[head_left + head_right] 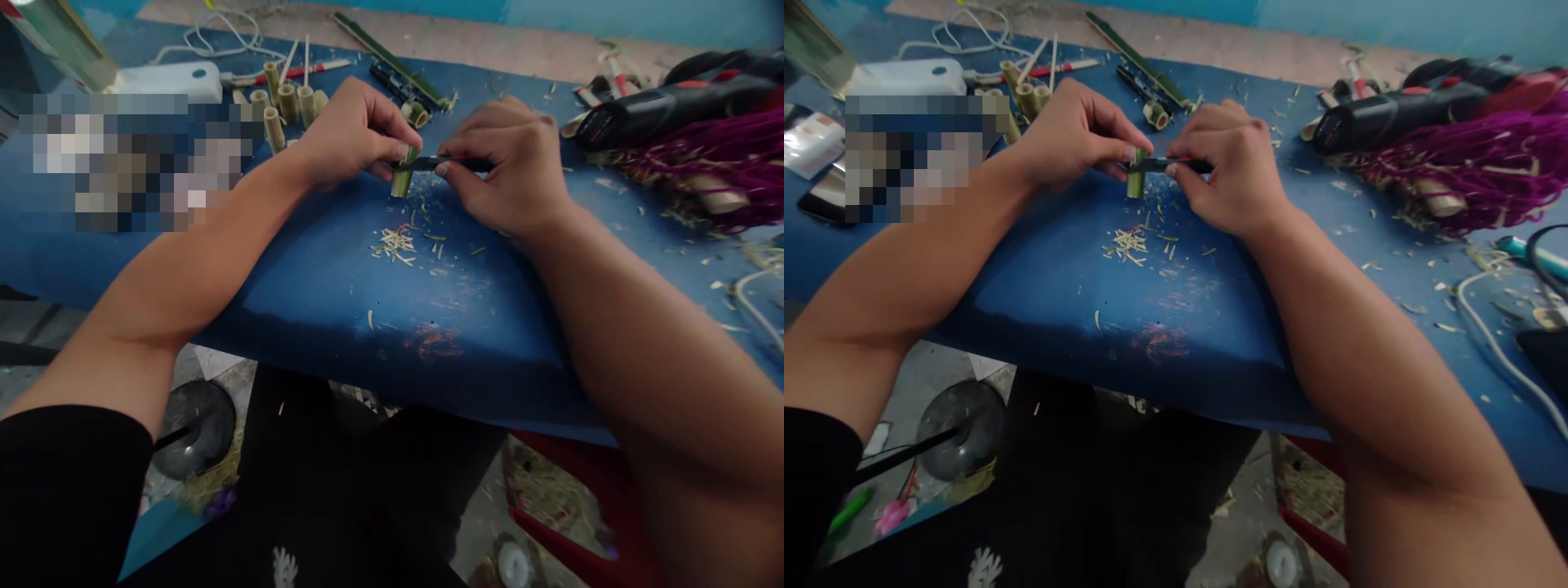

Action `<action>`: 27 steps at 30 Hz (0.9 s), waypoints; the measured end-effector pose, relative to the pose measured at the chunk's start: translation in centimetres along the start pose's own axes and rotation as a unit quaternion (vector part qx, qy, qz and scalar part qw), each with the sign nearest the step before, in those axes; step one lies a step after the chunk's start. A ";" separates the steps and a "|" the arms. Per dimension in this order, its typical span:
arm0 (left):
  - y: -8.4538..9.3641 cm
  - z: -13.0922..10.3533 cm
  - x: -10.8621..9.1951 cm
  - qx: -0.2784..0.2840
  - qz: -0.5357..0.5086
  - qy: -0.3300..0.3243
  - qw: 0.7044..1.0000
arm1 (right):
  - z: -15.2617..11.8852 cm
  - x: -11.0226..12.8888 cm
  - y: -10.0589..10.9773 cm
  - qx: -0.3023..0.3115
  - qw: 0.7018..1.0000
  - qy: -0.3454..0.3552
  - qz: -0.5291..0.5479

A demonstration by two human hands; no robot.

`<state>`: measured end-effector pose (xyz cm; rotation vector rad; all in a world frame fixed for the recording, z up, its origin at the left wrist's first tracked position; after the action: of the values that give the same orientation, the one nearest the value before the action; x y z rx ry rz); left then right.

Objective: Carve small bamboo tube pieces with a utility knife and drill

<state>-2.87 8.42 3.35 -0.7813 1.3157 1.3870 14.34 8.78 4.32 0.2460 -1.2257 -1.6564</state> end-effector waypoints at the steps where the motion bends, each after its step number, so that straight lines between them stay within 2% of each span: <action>1: 0.0 0.1 0.1 0.005 -0.006 -0.008 1.000 | 0.0 0.0 0.0 0.005 1.000 -0.001 0.001; 5: 0.2 0.3 0.3 0.011 -0.018 -0.023 1.000 | 0.3 0.1 0.0 0.012 1.000 -0.007 0.005; 11: 0.0 -0.4 -0.4 -0.004 -0.002 0.001 1.000 | 0.5 -0.3 -0.5 0.026 0.999 -0.001 0.024; 16: 0.1 -0.6 -1.2 -0.019 0.034 -0.005 0.999 | 0.1 0.1 -2.2 0.046 0.997 0.064 -0.013; 19: 0.2 -0.5 -0.8 -0.007 0.052 0.012 0.999 | -0.1 0.8 -1.7 0.025 0.996 0.087 -0.005; 23: 0.1 -0.5 -0.7 0.019 0.042 0.009 0.999 | 0.1 1.0 0.3 -0.034 0.998 0.049 0.024; 27: 0.1 -0.7 -0.7 0.017 0.032 0.019 0.999 | 0.3 0.8 0.1 -0.009 0.999 0.014 0.028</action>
<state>-2.90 7.63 3.92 -0.7521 1.4001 1.4025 13.81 8.32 4.91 0.2207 -1.1862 -1.6097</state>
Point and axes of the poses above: each hand's wrist, its own z-axis towards the middle knuckle, its own y-axis out of the back of the hand, x = y × z, the point moved 9 cm from there along z, towards the middle knuckle, and after that the axes turned 3 degrees about -y, right-handed, at the moved point
